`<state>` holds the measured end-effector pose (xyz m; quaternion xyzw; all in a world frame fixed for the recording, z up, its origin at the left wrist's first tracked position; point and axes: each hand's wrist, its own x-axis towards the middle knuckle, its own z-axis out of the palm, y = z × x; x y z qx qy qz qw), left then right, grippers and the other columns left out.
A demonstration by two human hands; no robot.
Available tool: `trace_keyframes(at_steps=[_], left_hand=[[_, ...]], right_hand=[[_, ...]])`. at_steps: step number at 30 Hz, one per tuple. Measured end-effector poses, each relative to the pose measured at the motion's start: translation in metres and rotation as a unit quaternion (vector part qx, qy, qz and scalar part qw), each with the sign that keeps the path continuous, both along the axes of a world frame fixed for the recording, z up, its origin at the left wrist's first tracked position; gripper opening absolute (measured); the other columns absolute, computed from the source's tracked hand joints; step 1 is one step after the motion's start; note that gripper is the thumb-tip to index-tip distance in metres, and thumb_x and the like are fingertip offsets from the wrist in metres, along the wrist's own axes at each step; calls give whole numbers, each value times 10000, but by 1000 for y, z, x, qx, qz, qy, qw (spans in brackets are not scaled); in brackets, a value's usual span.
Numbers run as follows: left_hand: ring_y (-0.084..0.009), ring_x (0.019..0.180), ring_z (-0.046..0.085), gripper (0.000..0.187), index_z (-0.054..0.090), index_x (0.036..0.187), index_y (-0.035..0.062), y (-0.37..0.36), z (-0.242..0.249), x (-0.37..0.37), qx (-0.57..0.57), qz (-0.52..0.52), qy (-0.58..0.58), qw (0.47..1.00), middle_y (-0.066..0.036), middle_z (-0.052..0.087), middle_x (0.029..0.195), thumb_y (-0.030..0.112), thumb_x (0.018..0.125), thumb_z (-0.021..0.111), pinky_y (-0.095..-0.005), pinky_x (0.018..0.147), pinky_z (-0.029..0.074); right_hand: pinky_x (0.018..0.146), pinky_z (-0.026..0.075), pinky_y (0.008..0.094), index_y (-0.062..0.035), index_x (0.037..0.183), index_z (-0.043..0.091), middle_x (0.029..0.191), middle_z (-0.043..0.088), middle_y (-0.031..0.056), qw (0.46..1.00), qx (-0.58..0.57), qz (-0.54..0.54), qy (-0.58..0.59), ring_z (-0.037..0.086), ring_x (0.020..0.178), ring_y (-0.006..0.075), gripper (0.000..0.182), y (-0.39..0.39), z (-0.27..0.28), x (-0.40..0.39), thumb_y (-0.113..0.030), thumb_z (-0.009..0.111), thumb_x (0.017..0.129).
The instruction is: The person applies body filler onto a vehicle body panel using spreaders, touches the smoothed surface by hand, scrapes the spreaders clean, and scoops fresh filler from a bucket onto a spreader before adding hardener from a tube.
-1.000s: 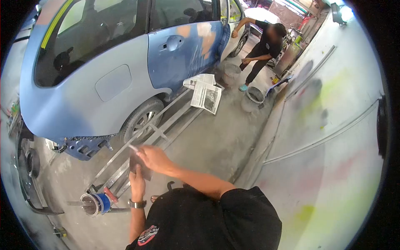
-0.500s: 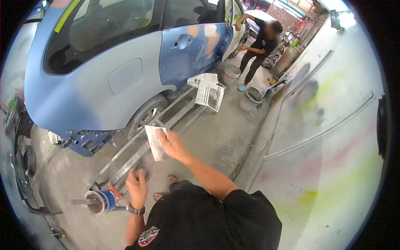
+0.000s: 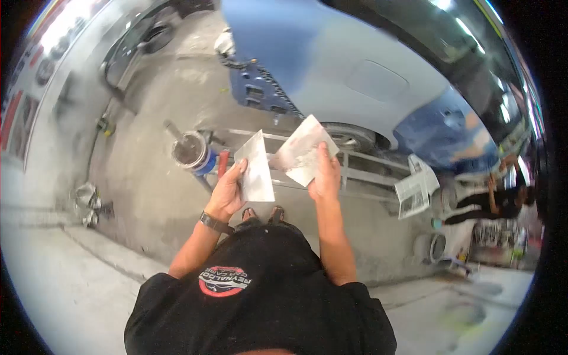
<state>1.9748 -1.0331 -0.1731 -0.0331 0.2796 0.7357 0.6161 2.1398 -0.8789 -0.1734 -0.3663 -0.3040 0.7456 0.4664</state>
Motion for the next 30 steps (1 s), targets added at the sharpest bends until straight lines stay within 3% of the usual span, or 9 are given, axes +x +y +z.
trace_keyframes(at_steps=[6,10,12,15,18,20,23,26,30], left_hand=[[-82,898,616,288,646,1211,15,-22,-13,-3,-122,48,423,896,3,674,1050,180,975,657,-311,791,543],[-169,795,616,244,702,1187,73,-11,18,0,-110,117,814,558,-52,652,918,77,950,642,-307,722,523],[-222,795,629,298,707,1186,91,-9,32,-2,-106,108,873,464,-97,646,952,-7,913,641,-325,737,525],[-233,826,649,300,704,1168,83,-14,44,-26,-62,94,935,337,-101,654,1006,-29,899,634,-335,719,532],[-210,795,641,270,710,1149,88,-17,37,-37,-92,150,850,497,-103,663,993,0,904,638,-320,668,517],[-163,837,652,195,705,1136,64,-28,26,-43,-152,89,676,715,-63,694,1000,93,957,633,-310,707,530],[-144,933,673,176,687,1103,78,-37,9,-46,-95,35,316,944,-35,686,1150,199,1000,612,-307,783,561],[-125,922,677,212,656,1155,59,-40,-2,-52,-61,1,144,988,-40,697,1107,194,996,617,-316,797,567],[-135,903,681,262,638,1205,63,-60,-16,-98,-41,1,154,987,-26,702,1087,218,994,623,-341,821,568]], right_hand=[[788,535,327,81,1186,613,1069,676,106,971,167,88,-144,649,935,170,400,8,15,6,-274,603,1002],[759,526,349,-4,1242,631,1084,684,151,818,440,191,-318,673,880,214,341,-5,33,7,-252,559,1019],[758,527,358,-51,1243,645,1086,675,170,723,581,272,-256,684,871,238,325,-13,59,6,-267,564,1015],[773,531,374,-60,1196,666,1080,649,182,659,536,291,-441,685,898,260,299,11,41,1,-272,561,1013],[786,549,401,-59,1220,639,1128,661,129,816,354,223,-400,685,930,253,307,38,5,-9,-277,549,1024],[853,538,403,-61,1278,594,1206,650,90,970,94,170,-147,665,1003,253,351,34,-12,-21,-304,532,1033],[984,481,412,-56,1364,513,1308,609,53,983,-75,115,118,608,1136,252,449,20,-26,-51,-365,514,1038],[1113,365,413,-58,1408,475,1391,549,74,964,-116,131,201,501,1288,236,519,-13,-19,-91,-429,467,1046],[1127,344,417,-19,1419,461,1418,532,92,954,-124,211,173,484,1306,232,568,-68,-30,-158,-454,405,1058]])
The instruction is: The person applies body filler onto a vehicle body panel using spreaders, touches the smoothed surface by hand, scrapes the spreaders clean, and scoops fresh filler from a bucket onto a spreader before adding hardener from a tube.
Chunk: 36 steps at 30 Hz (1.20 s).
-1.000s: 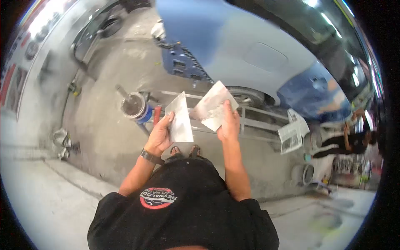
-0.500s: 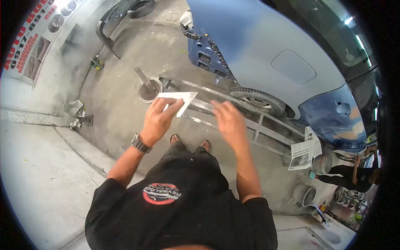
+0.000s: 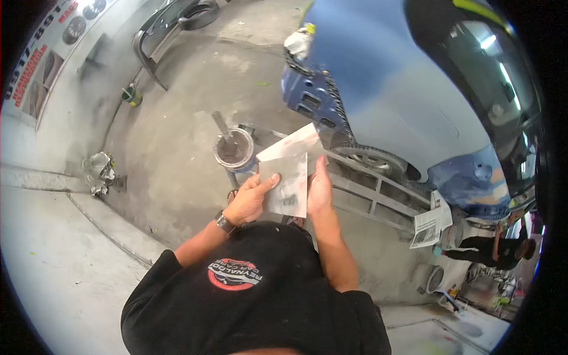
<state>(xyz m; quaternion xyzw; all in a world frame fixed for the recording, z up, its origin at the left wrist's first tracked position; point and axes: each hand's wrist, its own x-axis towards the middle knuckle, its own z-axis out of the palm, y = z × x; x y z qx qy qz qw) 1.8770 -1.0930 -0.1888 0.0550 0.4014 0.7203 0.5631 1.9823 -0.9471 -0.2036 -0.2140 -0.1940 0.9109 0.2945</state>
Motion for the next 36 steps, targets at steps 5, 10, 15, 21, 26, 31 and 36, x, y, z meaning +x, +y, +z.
trace_keyframes(at_steps=[5,10,15,21,26,31,36], left_hand=[[-184,866,676,198,676,1098,26,-58,13,-125,-59,-134,411,900,-81,697,994,168,970,621,-348,775,542],[-380,902,649,234,684,1115,15,-97,22,-185,80,-249,642,721,-177,672,1004,108,909,624,-441,760,523],[-304,852,686,227,671,1122,-10,-138,1,-248,50,-171,550,816,-175,690,1007,138,965,601,-395,752,537],[-152,989,668,264,654,1156,38,-208,-91,-292,-206,175,89,959,-74,698,1112,241,993,615,-346,867,544],[-248,1123,633,332,591,1226,10,-205,-206,-262,-129,338,-242,900,-110,661,1214,236,985,621,-433,1029,492],[-353,1207,584,392,503,1350,67,-149,-259,-227,-34,346,-385,855,-130,622,1290,305,1039,491,-657,1038,415],[-348,1198,599,376,520,1310,112,-107,-262,-226,-60,319,-390,862,-104,651,1237,373,1057,421,-791,996,334]], right_hand=[[1093,407,400,51,1372,510,1348,606,156,957,278,-44,-65,585,1223,278,474,-3,37,-55,-294,487,1048],[832,505,326,-8,1137,691,1049,710,121,636,675,301,-221,655,956,176,247,-46,80,-125,-137,660,928],[677,491,356,35,941,706,833,690,94,701,533,362,-305,637,758,203,179,-34,44,-151,-137,677,903],[895,476,467,11,1058,706,1164,630,211,588,661,233,-403,611,1041,364,267,14,-104,-209,-183,697,876],[919,485,440,-33,1133,689,1283,550,238,616,654,257,-357,589,1071,371,414,10,-139,-323,-257,768,794],[741,511,439,7,1010,711,845,667,197,508,687,439,-279,655,763,350,298,6,-128,-319,-235,711,836],[775,517,427,30,1074,704,937,687,233,537,702,370,-285,673,859,383,253,-4,-104,-254,-146,619,912]])
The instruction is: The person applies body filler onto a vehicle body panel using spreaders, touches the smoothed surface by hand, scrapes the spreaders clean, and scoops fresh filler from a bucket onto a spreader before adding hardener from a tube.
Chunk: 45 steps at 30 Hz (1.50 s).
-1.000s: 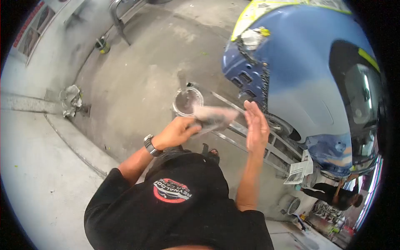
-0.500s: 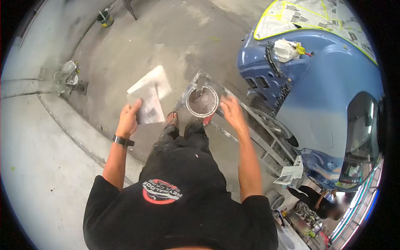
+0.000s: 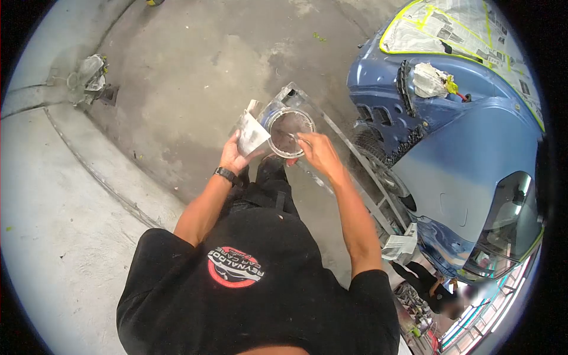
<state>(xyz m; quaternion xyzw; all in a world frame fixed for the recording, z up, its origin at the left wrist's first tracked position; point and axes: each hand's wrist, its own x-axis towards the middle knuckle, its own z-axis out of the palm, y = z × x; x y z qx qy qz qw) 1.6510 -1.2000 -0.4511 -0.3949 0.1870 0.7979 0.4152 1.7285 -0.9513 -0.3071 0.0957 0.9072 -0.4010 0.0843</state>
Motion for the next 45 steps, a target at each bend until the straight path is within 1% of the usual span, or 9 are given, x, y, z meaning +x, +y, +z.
trace_keyframes(at_steps=[11,14,15,17,23,26,37,43,45], left_hand=[[-502,1161,516,443,525,1300,121,20,-14,0,19,29,-10,999,-177,591,1283,462,1043,408,-806,1034,255],[-360,1343,465,422,474,1387,155,25,1,-6,12,4,-3,1000,-89,550,1388,401,1061,370,-822,1051,171],[-499,1291,422,408,509,1318,137,29,10,-7,-6,24,15,1000,-142,541,1360,423,1048,401,-872,979,215],[-478,1314,416,392,504,1318,141,36,29,-12,-54,13,-7,998,-118,539,1375,408,1048,407,-887,968,195],[-485,1406,322,502,426,1441,128,43,42,-15,-71,-13,49,996,-146,441,1487,436,1047,383,-857,1011,157],[-465,1399,346,483,433,1435,131,42,37,-16,-82,-21,61,994,-135,459,1474,422,1054,372,-868,990,172],[-415,1342,447,452,491,1371,137,44,37,-19,-97,-45,79,991,-105,547,1393,430,1048,375,-883,955,179],[-336,1190,594,379,536,1300,114,7,-5,-37,-69,-48,151,985,-65,629,1272,352,1004,535,-714,1018,389],[-280,1084,638,378,588,1255,71,-2,6,-49,-126,-82,217,964,-70,663,1197,320,972,606,-514,970,479]], right_hand=[[844,522,377,36,1127,697,1009,713,222,964,-9,-252,80,702,935,328,281,-11,-39,46,-159,610,943],[858,520,369,10,1138,703,1027,719,214,955,-24,-281,90,703,946,317,280,-8,-50,46,-173,612,947],[842,521,371,4,1139,702,1020,713,214,955,-42,-280,84,699,928,327,277,-6,-51,47,-175,615,947],[812,524,376,-9,1141,702,1005,703,214,955,-77,-278,76,690,891,347,270,2,-50,48,-178,621,947],[863,527,320,-53,1194,706,999,739,126,932,-205,-296,-42,693,990,183,298,17,-48,58,-229,617,972],[734,528,282,-48,1147,725,877,724,71,930,-215,-298,8,689,823,122,258,16,-72,64,-191,617,962],[876,575,360,44,1283,584,1190,659,165,731,-506,-457,12,695,1004,284,411,3,-76,117,-275,576,1024],[909,572,412,89,1305,528,1215,633,204,719,-465,-512,65,683,1029,329,475,2,-16,167,-292,568,1024],[921,572,433,102,1283,534,1204,633,209,724,-459,-509,79,681,1025,333,453,8,6,184,-261,583,1018]])
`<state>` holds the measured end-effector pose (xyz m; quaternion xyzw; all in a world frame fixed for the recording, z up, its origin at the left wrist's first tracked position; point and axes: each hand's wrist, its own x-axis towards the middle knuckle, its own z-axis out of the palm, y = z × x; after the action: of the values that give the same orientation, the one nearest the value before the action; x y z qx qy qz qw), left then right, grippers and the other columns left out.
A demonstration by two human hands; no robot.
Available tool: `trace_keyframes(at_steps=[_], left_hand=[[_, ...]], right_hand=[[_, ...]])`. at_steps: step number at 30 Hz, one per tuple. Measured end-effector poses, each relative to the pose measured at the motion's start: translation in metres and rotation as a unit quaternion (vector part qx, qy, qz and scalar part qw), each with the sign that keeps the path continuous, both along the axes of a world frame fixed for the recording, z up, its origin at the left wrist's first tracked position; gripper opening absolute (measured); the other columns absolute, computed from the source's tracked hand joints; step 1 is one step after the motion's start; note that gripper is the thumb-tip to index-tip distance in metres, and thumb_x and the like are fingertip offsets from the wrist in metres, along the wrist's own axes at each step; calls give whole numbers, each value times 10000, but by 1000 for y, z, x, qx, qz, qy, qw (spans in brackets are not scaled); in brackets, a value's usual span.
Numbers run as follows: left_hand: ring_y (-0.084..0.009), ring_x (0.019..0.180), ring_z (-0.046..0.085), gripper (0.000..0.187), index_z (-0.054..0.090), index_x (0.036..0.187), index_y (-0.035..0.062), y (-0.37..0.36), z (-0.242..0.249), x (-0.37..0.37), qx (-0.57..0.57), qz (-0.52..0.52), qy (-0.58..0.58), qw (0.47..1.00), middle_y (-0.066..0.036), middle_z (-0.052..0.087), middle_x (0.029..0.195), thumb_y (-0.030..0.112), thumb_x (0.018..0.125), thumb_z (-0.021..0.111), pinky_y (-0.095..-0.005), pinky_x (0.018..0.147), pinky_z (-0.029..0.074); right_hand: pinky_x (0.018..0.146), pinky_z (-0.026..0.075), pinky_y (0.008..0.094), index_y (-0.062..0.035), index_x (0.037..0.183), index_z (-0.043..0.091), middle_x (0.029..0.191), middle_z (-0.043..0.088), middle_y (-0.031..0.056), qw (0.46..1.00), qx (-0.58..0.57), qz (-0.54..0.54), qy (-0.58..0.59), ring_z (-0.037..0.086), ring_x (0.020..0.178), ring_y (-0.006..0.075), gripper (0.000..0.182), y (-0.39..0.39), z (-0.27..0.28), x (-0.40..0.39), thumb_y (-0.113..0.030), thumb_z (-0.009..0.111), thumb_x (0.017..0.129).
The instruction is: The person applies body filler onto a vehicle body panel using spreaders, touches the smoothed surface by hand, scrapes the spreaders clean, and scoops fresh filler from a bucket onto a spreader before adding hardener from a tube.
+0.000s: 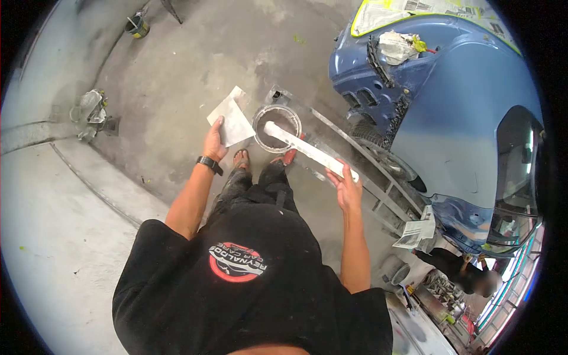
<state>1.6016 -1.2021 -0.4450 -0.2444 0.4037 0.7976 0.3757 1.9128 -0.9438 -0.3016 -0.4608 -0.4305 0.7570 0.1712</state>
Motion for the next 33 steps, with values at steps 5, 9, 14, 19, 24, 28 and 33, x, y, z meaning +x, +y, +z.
trace_keyframes(at_steps=[5,9,14,19,24,28,33], left_hand=[[-172,929,673,383,645,1184,16,-1,43,-23,-94,-98,139,981,-56,695,1087,319,951,657,-340,830,543],[-140,877,663,365,665,1147,6,20,24,-33,-78,-169,215,959,-61,702,1043,311,947,655,-316,766,533],[-144,837,664,352,686,1116,8,64,43,-21,-89,-243,253,932,-65,713,973,303,928,645,-307,751,529],[-151,868,665,382,664,1151,-15,89,74,-12,-18,-347,233,908,-85,711,1034,304,944,629,-323,777,534],[-166,932,671,371,637,1169,-31,93,107,-12,41,-350,190,916,-95,698,1070,283,976,596,-340,796,538],[-190,923,694,334,589,1196,-37,98,106,-30,73,-354,95,928,-116,692,1099,241,1015,546,-361,822,589],[-232,942,708,326,550,1212,-78,107,77,-55,117,-392,24,912,-145,691,1106,188,1031,498,-397,864,600]], right_hand=[[917,578,442,133,1267,520,1197,625,231,998,53,-20,26,681,1021,332,503,6,64,34,-289,601,1005],[903,587,455,134,1264,520,1171,636,236,993,98,-49,34,688,995,333,519,5,109,56,-306,604,1000],[858,615,453,124,1253,529,1167,647,222,988,139,-56,48,698,971,324,487,-3,156,70,-299,568,1016],[883,611,469,74,1258,561,1151,654,181,982,182,-28,47,687,999,316,441,-11,160,74,-300,548,1024],[901,573,394,-14,1208,668,1141,680,143,899,409,114,-107,670,1064,252,288,-52,155,62,-166,610,970],[897,568,410,-75,1193,689,1145,691,163,698,622,342,-92,687,1062,300,334,-108,173,29,-10,686,865],[987,524,425,-53,1204,659,1233,646,175,585,658,467,-76,637,1149,347,381,-120,189,12,-30,710,827]])
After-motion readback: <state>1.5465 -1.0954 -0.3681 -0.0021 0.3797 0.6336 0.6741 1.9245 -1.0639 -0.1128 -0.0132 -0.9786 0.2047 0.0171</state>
